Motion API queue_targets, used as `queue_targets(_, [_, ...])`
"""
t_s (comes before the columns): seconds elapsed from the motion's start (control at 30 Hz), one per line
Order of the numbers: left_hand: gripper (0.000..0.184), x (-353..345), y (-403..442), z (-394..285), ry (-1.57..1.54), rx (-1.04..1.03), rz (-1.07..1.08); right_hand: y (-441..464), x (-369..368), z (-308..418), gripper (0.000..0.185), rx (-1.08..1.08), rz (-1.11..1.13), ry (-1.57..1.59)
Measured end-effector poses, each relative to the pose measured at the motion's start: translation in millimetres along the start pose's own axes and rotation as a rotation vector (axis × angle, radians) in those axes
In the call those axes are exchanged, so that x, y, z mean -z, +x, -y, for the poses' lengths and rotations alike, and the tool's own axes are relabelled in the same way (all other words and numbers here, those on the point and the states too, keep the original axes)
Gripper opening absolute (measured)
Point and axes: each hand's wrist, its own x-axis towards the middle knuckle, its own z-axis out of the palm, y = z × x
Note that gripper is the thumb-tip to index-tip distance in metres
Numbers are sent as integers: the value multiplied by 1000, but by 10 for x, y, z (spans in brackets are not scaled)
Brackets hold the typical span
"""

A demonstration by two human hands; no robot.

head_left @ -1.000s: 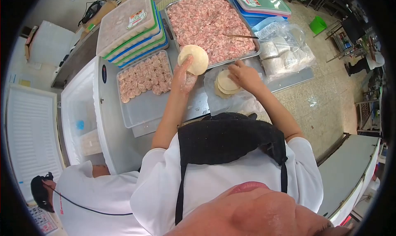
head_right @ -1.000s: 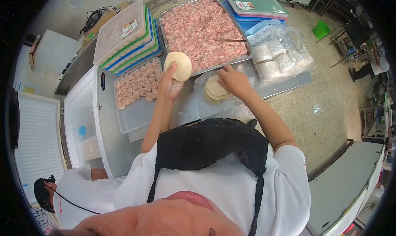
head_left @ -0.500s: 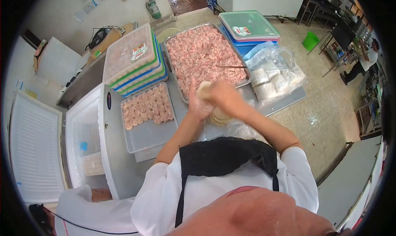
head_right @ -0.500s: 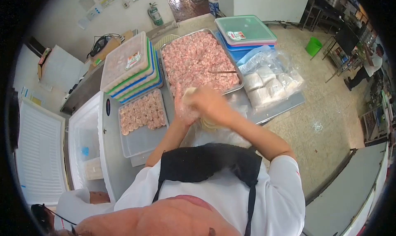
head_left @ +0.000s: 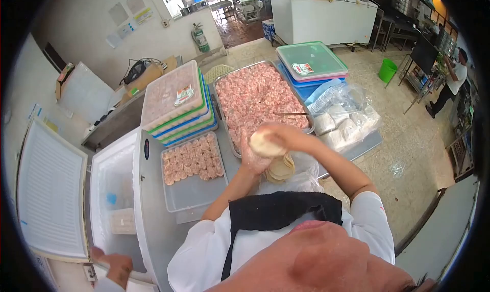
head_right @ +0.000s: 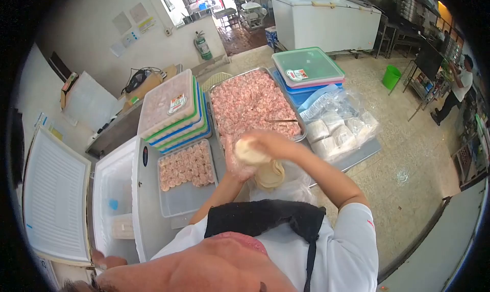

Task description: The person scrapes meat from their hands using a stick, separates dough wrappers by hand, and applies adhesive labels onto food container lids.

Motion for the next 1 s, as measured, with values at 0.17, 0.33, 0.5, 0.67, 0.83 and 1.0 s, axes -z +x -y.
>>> queue_targets(0.17, [96,-151,-60,-120,-60,97,232,-30,-129,436,38,-254,14,-270])
queue_targets(0.33, [98,-12,-6,-155,-276,172,146,-13,-211,105,34,-80,-24,-128])
queue_targets(0.5, [100,-149,129,-165,7,135,216,40,133,284,39,-248,-33,-509])
queue_targets(0.67, [89,312,352,-65,615,62,116,57,-210,295,45,-102,18,-276])
queue_targets(0.83, [89,-152,263,-209,-129,104,175,162,260,225,47,-198,-93,-522])
queue_targets(1.0, [95,-305,126,-292,798,84,22,134,-136,573,44,228,225,-437])
